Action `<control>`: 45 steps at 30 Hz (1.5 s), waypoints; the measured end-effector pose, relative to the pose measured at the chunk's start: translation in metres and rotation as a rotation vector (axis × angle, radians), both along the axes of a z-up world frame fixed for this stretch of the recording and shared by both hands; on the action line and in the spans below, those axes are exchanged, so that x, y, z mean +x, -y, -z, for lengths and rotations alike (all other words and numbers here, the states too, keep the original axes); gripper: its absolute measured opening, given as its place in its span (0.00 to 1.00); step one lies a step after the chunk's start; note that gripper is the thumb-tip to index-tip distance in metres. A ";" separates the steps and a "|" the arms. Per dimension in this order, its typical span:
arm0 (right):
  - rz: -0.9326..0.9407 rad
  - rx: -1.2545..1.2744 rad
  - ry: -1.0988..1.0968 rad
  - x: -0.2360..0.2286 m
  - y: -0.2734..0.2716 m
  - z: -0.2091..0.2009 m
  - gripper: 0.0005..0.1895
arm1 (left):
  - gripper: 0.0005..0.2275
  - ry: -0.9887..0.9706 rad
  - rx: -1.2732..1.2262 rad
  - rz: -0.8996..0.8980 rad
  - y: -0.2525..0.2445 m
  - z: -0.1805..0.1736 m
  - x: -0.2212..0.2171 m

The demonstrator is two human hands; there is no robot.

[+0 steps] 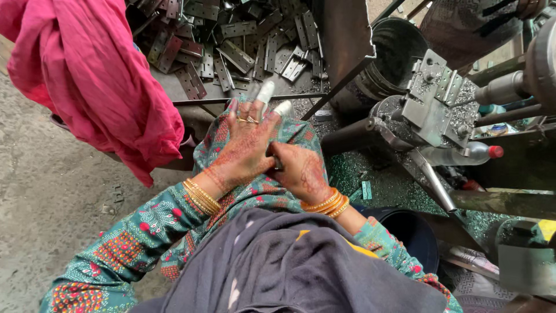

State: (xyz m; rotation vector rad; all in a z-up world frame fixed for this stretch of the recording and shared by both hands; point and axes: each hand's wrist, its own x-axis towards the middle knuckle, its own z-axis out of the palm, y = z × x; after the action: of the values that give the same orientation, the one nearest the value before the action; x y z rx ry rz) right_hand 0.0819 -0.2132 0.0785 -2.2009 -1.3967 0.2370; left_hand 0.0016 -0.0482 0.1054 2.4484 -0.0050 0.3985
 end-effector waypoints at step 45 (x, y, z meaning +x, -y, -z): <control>-0.883 -0.142 -0.882 -0.007 -0.068 -0.062 0.13 | 0.29 0.099 -0.113 -0.511 -0.009 0.153 0.018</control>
State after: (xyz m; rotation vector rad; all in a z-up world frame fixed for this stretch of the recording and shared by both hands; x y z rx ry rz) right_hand 0.0747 -0.1455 0.1407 -1.1114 -1.6717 1.4291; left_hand 0.0199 -0.0389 -0.0472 2.2939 0.5933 0.7183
